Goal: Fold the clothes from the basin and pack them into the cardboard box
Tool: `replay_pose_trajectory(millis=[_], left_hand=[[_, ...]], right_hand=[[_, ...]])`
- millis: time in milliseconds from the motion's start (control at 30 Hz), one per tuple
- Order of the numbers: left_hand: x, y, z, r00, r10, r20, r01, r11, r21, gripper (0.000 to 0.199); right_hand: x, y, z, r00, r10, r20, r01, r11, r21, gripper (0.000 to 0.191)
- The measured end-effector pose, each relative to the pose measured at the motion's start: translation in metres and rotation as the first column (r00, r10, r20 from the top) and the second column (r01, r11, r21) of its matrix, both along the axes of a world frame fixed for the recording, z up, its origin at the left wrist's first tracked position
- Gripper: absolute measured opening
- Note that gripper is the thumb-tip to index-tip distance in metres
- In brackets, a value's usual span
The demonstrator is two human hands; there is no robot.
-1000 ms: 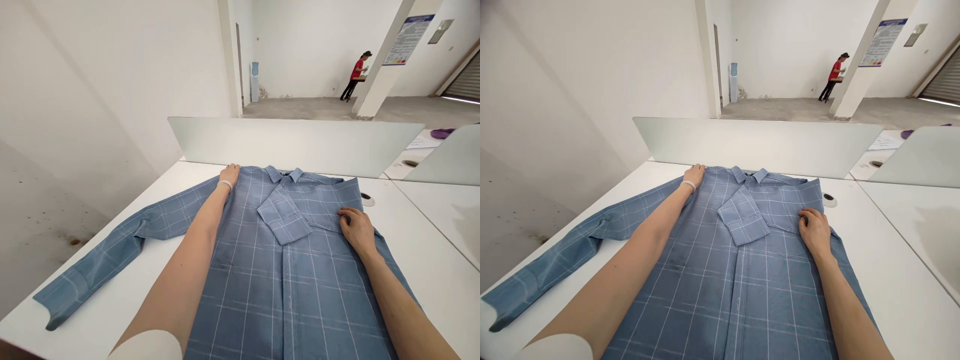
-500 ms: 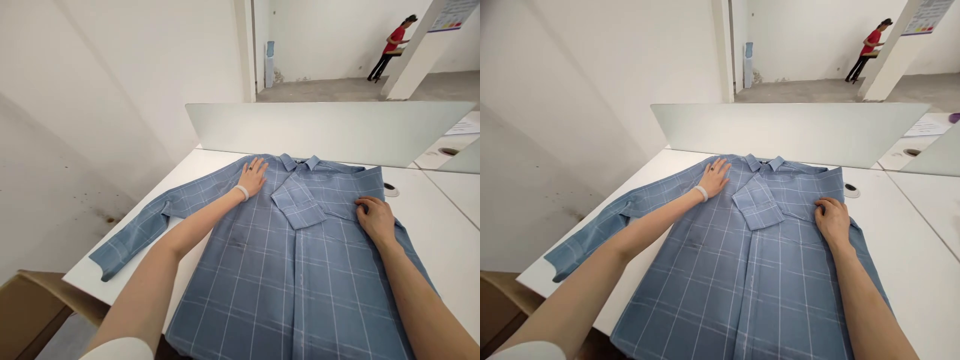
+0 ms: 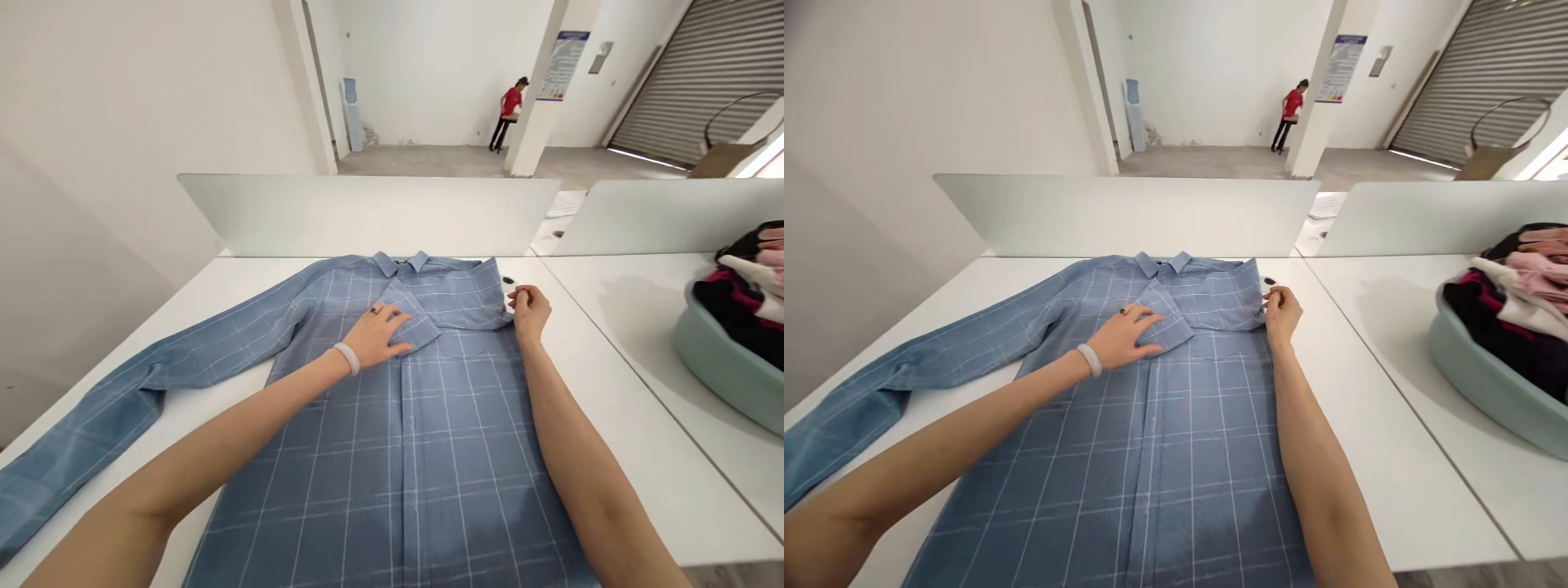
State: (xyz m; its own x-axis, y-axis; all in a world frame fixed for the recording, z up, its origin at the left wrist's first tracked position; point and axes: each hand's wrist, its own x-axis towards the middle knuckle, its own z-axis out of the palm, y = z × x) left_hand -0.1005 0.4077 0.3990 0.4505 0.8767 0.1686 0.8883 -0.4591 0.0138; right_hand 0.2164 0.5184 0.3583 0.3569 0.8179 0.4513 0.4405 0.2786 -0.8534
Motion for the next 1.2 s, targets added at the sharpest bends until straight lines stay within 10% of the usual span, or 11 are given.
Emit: replay_pose_trajectory(millis=[233,367,533,833,1000,1200], left_hand=[[0.039,0.0,-0.016,0.99,0.013,-0.138,-0.015,1.0,-0.019,0.037],[0.029,0.01,0.0,0.991,0.122,0.045,-0.118,0.99,-0.076,0.029],[-0.027,0.039,0.032,0.621,0.523,0.584,-0.48,0.842,-0.244,0.026],[-0.151,0.042,0.039,0.368,0.728,0.579,-0.627,0.654,-0.424,0.011],[-0.146,0.057,0.038,0.466,0.698,0.543,-0.725,0.653,-0.219,0.024],[-0.023,0.132,0.041,0.782,0.47,0.409,-0.458,0.879,-0.135,0.024]], right_hand=[[0.007,0.0,-0.011,0.967,0.15,0.207,-0.124,0.983,-0.134,0.025],[0.017,0.001,-0.012,0.926,0.277,0.257,-0.234,0.955,-0.184,0.02],[0.033,0.001,-0.008,0.904,0.335,0.264,-0.289,0.937,-0.198,0.018],[0.043,-0.003,-0.001,0.814,0.53,0.236,-0.457,0.836,-0.304,0.025],[0.052,-0.003,0.0,0.734,0.61,0.299,-0.501,0.783,-0.368,0.025],[0.055,0.002,-0.006,0.707,0.528,0.471,-0.438,0.849,-0.295,0.016]])
